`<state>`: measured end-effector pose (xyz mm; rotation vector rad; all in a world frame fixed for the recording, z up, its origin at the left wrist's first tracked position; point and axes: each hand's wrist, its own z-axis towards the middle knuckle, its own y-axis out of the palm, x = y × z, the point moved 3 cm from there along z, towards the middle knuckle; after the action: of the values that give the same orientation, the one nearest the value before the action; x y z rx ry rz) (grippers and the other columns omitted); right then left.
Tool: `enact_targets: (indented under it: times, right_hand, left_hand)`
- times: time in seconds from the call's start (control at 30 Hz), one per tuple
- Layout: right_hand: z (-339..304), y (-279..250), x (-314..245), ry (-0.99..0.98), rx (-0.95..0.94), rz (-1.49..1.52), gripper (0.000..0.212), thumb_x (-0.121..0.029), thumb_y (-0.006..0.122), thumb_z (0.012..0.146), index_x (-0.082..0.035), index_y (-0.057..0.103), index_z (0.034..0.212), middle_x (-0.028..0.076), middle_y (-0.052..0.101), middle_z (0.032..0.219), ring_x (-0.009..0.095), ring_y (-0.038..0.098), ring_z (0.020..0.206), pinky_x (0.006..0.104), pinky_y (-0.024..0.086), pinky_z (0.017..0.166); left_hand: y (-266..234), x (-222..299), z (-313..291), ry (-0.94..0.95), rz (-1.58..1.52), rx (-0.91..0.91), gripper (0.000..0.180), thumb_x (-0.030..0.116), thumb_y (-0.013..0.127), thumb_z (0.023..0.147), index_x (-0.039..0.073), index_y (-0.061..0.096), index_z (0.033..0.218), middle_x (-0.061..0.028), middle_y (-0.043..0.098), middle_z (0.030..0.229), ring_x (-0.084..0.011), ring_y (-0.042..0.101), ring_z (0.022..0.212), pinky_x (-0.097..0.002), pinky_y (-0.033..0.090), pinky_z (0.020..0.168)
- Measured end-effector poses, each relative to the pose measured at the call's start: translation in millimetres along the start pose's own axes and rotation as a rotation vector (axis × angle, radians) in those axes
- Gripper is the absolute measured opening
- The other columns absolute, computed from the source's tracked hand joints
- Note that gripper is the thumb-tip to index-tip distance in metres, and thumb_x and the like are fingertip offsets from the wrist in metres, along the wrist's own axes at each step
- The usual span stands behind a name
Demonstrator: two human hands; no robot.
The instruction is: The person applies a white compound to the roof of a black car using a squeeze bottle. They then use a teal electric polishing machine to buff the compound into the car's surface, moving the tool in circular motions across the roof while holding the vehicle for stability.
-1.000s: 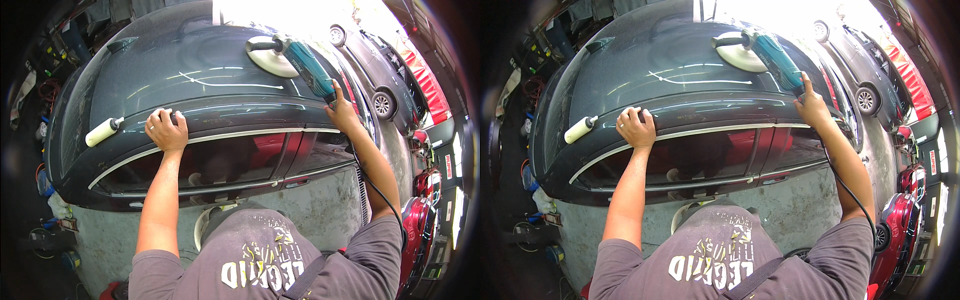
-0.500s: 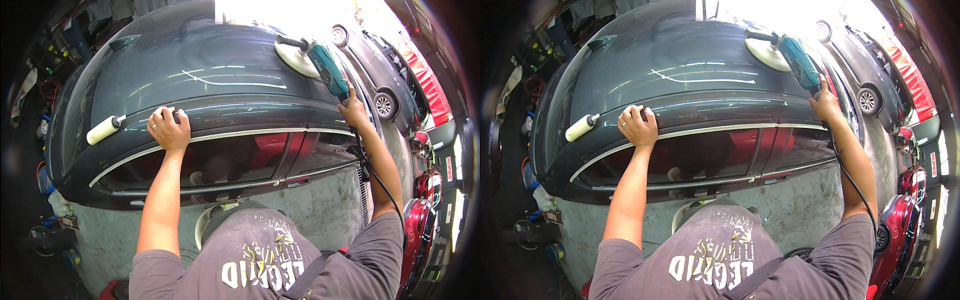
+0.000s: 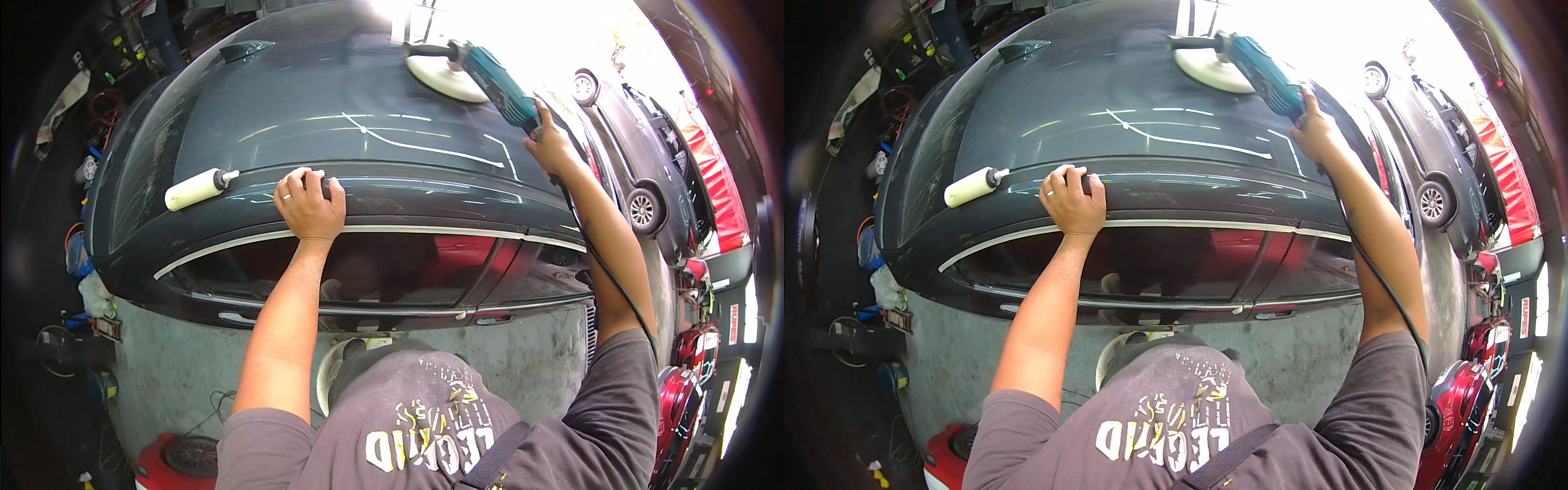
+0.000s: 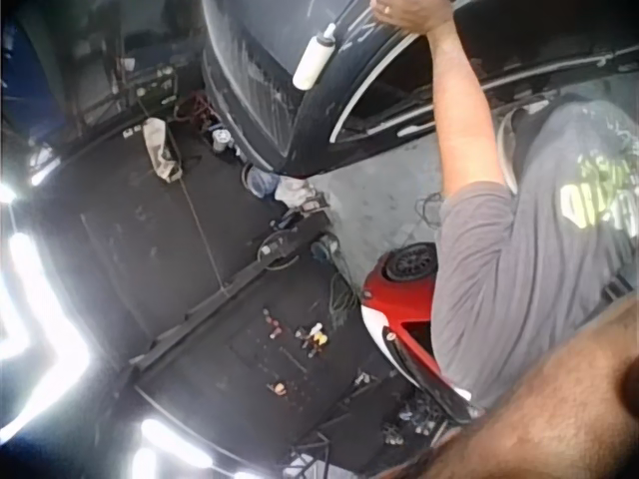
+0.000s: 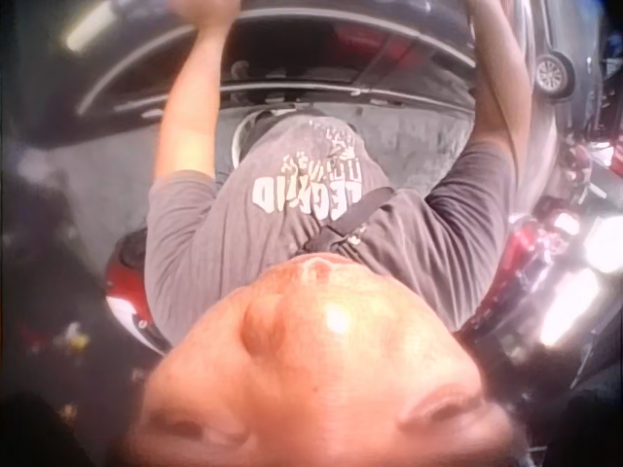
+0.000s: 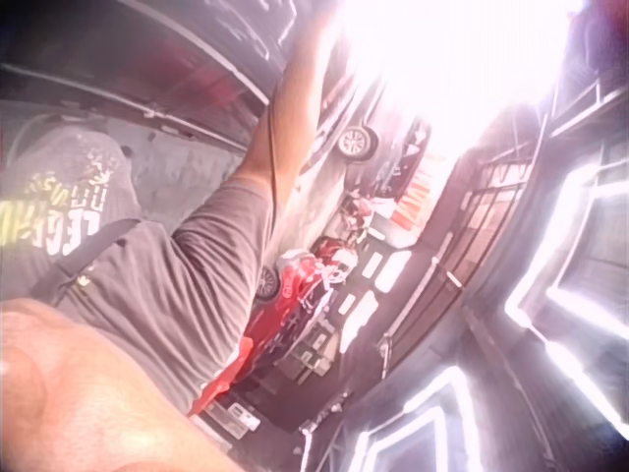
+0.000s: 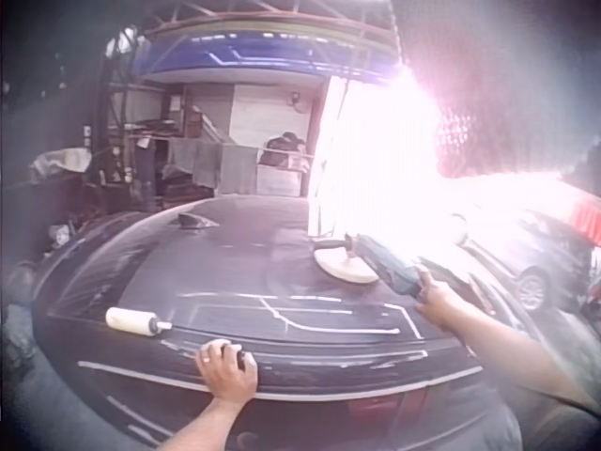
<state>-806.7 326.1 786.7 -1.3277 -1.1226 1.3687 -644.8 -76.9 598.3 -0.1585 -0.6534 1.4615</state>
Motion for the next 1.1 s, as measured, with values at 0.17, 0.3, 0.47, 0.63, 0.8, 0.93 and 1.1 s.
enact_targets:
  times: [0.17,0.3,0.47,0.63,0.8,0.93,1.1]
  right_hand:
    - [18,13,-59,-0.193,-0.007,-0.016,0.095,-0.019,0.073,0.1,-0.026,0.017,0.176,0.024,0.076,0.129,0.044,0.074,0.118,0.0519,0.059,0.1]
    - [22,19,-102,-0.255,-0.014,-0.079,0.092,-0.02,0.069,0.101,-0.028,0.017,0.176,0.025,0.077,0.126,0.045,0.075,0.115,0.0525,0.059,0.1]
    - [28,19,-90,-0.276,0.015,-0.047,0.097,-0.022,0.074,0.101,-0.028,0.014,0.176,0.031,0.076,0.118,0.05,0.073,0.111,0.0554,0.057,0.097]
    - [34,11,-27,-0.183,0.032,-0.008,0.101,-0.021,0.076,0.099,-0.029,0.012,0.177,0.033,0.073,0.126,0.049,0.073,0.118,0.0553,0.057,0.101]
    - [33,3,50,0.014,0.086,-0.045,0.1,-0.017,0.074,0.098,-0.027,0.014,0.177,0.025,0.074,0.133,0.042,0.076,0.116,0.0495,0.062,0.098]
    - [22,-9,86,0.208,0.044,0.042,0.104,-0.02,0.078,0.097,-0.026,0.012,0.177,0.026,0.073,0.132,0.036,0.079,0.102,0.0471,0.066,0.083]
    - [36,-13,152,0.31,0.071,0.039,0.108,-0.015,0.081,0.093,-0.018,0.013,0.177,0.016,0.067,0.138,0.029,0.078,0.086,0.0394,0.066,0.061]
  left_hand:
    - [0,3,0,-0.007,-0.025,-0.018,0.024,0.027,0.073,0.091,0.012,0.07,0.11,-0.0089,0.065,0.12,-0.0344,0.06,0.12,-0.0536,0.044,0.105]
    - [-4,1,2,0.007,-0.02,0.011,0.023,0.026,0.073,0.092,0.011,0.071,0.109,-0.01,0.066,0.119,-0.0365,0.061,0.118,-0.0544,0.044,0.104]
    - [0,4,2,0.015,-0.005,-0.023,0.024,0.026,0.073,0.091,0.01,0.07,0.109,-0.0107,0.065,0.12,-0.0348,0.06,0.12,-0.0539,0.044,0.107]
    - [-1,4,4,0.019,0.002,-0.023,0.024,0.027,0.072,0.092,0.01,0.069,0.109,-0.0107,0.064,0.12,-0.0346,0.06,0.12,-0.0537,0.044,0.107]
    - [0,6,3,0.017,0.015,-0.028,0.022,0.027,0.07,0.094,0.01,0.069,0.109,-0.0102,0.065,0.121,-0.0351,0.059,0.121,-0.0534,0.043,0.106]
    - [-4,3,2,0.013,0.029,-0.025,0.022,0.028,0.069,0.095,0.01,0.069,0.109,-0.0109,0.064,0.121,-0.0355,0.059,0.12,-0.0533,0.043,0.105]
    - [0,6,3,0.011,0.035,-0.036,0.024,0.03,0.067,0.096,0.01,0.068,0.109,-0.0118,0.063,0.121,-0.0359,0.058,0.121,-0.0529,0.043,0.106]
